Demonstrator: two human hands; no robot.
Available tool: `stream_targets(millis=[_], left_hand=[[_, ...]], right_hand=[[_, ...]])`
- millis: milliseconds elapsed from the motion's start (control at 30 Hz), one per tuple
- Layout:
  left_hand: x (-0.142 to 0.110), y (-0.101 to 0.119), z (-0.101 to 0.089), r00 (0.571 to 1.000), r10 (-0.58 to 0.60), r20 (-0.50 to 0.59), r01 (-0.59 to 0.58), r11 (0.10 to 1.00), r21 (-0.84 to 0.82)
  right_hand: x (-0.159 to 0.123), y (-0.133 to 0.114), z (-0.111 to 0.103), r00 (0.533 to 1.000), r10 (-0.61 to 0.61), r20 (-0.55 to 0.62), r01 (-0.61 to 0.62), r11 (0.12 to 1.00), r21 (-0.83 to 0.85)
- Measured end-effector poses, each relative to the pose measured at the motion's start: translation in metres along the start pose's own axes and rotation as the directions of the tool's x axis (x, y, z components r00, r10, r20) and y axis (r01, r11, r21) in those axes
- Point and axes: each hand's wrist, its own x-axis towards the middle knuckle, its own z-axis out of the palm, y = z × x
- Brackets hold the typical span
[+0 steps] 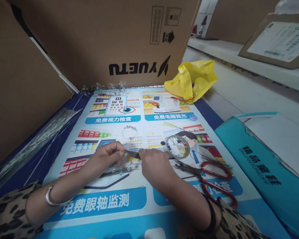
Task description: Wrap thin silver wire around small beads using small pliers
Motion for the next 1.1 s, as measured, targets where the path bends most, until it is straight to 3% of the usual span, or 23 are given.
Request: stream_targets(millis=[233, 500, 567, 667, 867, 1000, 1100], left_hand=[[0.002, -0.003, -0.003, 0.999, -0.028, 0.024, 0.030, 0.998, -0.057], [0.003, -0.005, -0.003, 0.997, -0.056, 0.058, 0.062, 0.993, -0.102], [0.003, -0.004, -0.003, 0.997, -0.049, 0.064, 0.056, 0.992, -0.114], [0.003, -0.003, -0.002, 0.997, -0.046, 0.060, 0.053, 0.991, -0.126], [0.003, -0.002, -0.002, 0.999, -0.023, 0.025, 0.027, 0.988, -0.154], [0.004, -0.003, -0.003, 0.999, -0.026, -0.022, 0.024, 0.994, -0.108], [0.004, -0.003, -0.003, 0.995, -0.006, -0.095, 0.006, 1.000, -0.009]], right_hand=[[0.001, 0.005, 0.006, 1.000, -0.012, -0.017, 0.013, 0.999, 0.034], [0.003, 0.006, 0.007, 0.997, 0.049, -0.056, -0.037, 0.979, 0.199], [0.003, 0.006, 0.008, 0.993, 0.063, -0.097, -0.039, 0.974, 0.225], [0.003, 0.008, 0.010, 0.979, -0.004, -0.204, 0.051, 0.973, 0.224], [0.003, 0.014, 0.014, 0.916, -0.076, -0.394, 0.155, 0.973, 0.173], [0.003, 0.014, 0.018, 0.861, -0.085, -0.502, 0.129, 0.990, 0.053], [0.002, 0.013, 0.017, 0.874, -0.076, -0.480, 0.099, 0.995, 0.022]])
